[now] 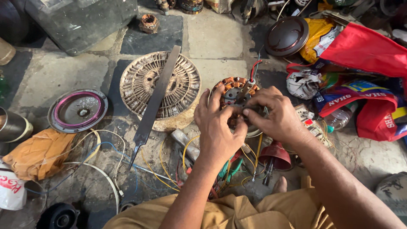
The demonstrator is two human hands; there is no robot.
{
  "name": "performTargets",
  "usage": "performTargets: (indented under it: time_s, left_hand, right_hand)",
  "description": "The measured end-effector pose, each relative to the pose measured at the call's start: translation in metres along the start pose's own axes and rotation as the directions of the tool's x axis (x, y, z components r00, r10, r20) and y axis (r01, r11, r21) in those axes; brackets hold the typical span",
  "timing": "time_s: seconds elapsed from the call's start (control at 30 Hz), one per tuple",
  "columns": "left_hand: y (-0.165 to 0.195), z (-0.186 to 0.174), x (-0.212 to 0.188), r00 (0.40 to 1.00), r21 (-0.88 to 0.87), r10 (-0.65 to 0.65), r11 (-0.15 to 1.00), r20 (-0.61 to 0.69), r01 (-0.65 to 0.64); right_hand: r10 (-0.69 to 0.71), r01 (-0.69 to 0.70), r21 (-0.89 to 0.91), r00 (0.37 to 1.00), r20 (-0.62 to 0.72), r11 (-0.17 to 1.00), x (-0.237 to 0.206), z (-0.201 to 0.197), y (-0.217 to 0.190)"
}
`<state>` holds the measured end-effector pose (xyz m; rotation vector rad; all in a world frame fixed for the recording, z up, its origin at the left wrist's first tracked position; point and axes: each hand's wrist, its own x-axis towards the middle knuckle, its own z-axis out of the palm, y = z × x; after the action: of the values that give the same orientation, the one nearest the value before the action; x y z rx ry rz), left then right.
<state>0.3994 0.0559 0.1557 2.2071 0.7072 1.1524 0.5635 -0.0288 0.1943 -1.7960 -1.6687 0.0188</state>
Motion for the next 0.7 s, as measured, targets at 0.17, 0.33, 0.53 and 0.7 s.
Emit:
performTargets:
  time_s: [0.17, 0.33, 0.53, 0.7]
  left_hand:
    - [-0.001, -0.002, -0.003, 1.000, -0.014, -0.016, 1.000, 0.000, 0.016]
    - [-0.001, 0.008, 0.001, 0.996, -0.010, 0.006, 1.000, -0.090, -0.006]
    - [-0.003, 0.023, 0.001, 0.988, 0.045, 0.004, 0.999, -0.154, 0.003]
    - [-0.004, 0.024, 0.001, 0.989, 0.061, 0.012, 0.998, -0.145, -0.003]
  right_hand:
    - [0.294, -0.231, 0.367, 0.948, -0.123, 0.901, -0.003, -0.017, 0.002]
    - [0.336, -0.282, 0.294, 0.929, -0.153, 0.913, -0.021, -0.028, 0.005]
    - [0.596, -0.530, 0.689, 0.784, 0.174, 0.495, -0.045, -0.021, 0.004]
    - [0.491, -0.463, 0.332, 0.871, -0.002, 0.822, -0.038, -0.016, -0.008]
